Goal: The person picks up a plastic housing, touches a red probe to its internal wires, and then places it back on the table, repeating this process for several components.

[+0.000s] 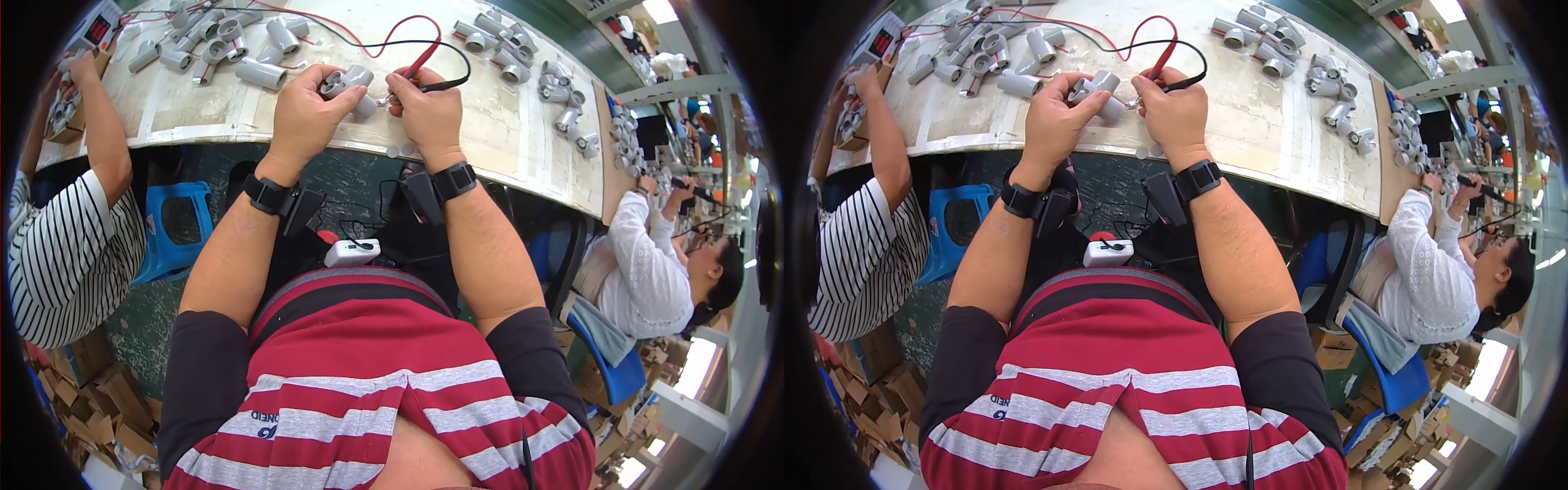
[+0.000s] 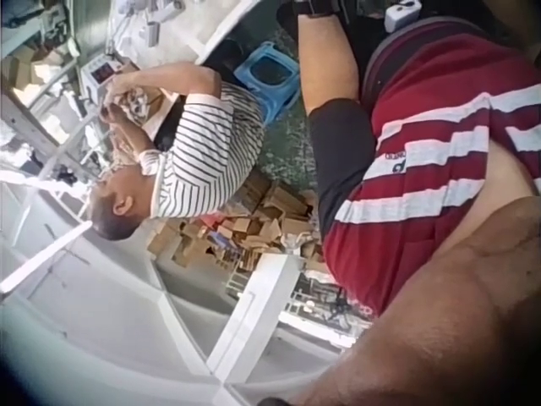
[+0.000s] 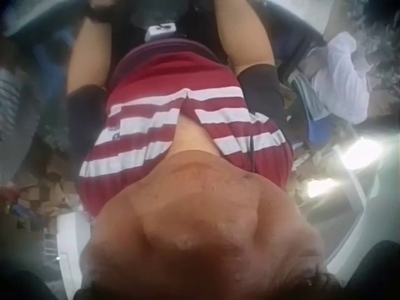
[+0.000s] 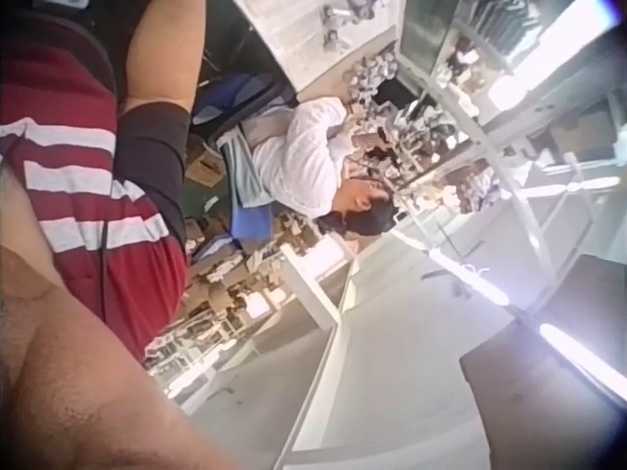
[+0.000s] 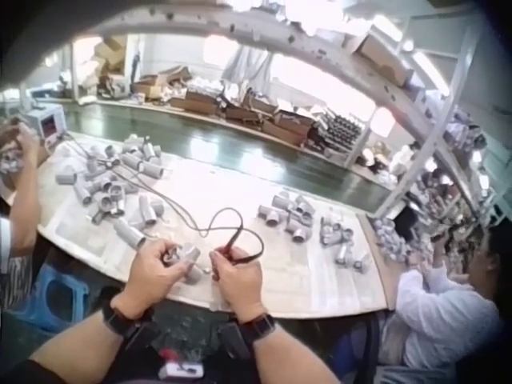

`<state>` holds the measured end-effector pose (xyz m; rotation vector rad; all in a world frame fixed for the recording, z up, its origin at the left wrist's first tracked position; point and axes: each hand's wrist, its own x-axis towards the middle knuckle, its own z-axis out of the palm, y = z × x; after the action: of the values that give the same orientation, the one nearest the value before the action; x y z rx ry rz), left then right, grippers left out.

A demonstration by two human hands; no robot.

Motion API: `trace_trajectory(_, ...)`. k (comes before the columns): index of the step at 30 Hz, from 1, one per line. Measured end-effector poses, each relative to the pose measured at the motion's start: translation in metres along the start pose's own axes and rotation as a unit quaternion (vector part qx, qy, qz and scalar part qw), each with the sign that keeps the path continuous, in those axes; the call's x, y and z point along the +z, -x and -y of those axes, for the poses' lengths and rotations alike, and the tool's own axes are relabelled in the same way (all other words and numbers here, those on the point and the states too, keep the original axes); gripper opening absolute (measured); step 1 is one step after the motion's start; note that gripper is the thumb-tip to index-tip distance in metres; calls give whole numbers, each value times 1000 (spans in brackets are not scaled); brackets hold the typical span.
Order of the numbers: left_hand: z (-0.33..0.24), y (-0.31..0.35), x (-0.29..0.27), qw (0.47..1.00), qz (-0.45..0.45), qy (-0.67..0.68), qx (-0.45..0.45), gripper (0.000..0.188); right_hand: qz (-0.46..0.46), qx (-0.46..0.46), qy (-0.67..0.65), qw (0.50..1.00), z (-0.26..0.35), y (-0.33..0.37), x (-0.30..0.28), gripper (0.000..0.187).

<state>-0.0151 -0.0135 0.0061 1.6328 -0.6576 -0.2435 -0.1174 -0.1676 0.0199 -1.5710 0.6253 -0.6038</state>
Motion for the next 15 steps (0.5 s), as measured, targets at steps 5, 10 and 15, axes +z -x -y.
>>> trace_trajectory(5, 3, -4, 2, 999, -6, -12, 33, 38, -11, -26, 56, 998, 0, -5, -1, 19)
trace_trajectory(10, 3, 5, -2, 999, -1, -28, 24, 34, -36, -72, 74, 994, -17, -1, 5, 18)
trace_trajectory(15, 3, 6, 0, 999, 20, 12, 29, 32, -37, -83, 46, 995, -14, 0, 3, 19)
